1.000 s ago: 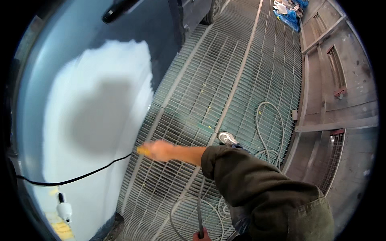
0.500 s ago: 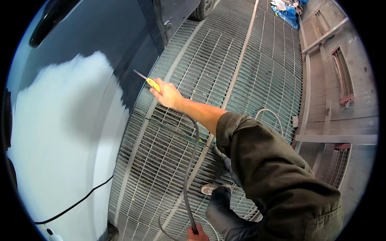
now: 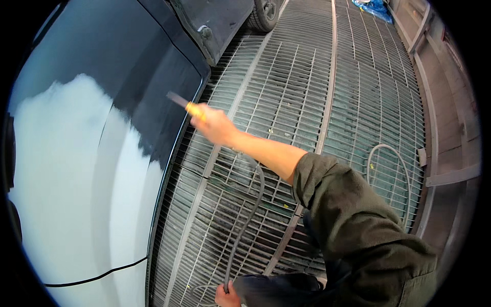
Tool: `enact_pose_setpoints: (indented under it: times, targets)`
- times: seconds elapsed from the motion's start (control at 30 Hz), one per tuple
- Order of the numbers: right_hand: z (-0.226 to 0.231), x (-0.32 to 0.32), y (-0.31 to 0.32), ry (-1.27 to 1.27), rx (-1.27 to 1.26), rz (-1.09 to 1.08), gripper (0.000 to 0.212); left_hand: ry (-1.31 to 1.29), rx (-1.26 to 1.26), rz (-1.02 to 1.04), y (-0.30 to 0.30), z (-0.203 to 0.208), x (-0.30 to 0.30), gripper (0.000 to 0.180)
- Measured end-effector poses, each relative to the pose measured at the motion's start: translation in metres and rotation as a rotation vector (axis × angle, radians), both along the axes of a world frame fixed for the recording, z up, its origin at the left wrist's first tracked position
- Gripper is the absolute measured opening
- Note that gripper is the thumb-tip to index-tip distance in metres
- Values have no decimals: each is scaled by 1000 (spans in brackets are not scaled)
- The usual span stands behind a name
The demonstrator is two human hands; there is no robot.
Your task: The person uses a yellow air blow gun to clean the exterior of a blue pickup truck. They direct compressed air along the door seams, window edges, door handle, and lower body panels to remove dust and debris. The person opens the driver's door to clean the door jamb and interior edges before closing it and continuing along the side of the vehicle.
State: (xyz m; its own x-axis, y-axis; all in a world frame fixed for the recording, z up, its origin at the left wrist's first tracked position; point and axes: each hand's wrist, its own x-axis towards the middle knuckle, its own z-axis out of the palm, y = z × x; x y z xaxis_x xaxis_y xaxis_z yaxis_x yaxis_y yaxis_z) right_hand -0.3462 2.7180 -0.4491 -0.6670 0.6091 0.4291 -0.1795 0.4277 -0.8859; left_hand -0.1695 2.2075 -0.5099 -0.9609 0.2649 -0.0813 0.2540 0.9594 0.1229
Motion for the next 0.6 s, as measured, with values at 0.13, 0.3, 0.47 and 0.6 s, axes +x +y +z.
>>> enact_pose_setpoints:
  times: [0.13,0.3,0.47,0.6]
  targets:
    - [-14,3,11,-169,19,85,34,21,69,-23,13,-23,-17,32]
    - [-26,-3,16,-266,-239,-45,32,109,-101,-153,-15,-103,-10,25]
    - [-40,-1,7,-135,-328,265,29,61,5,-157,-12,-110,-14,23]
    - [-51,-8,17,-182,-293,-53,28,68,2,-135,-8,-102,-13,20]
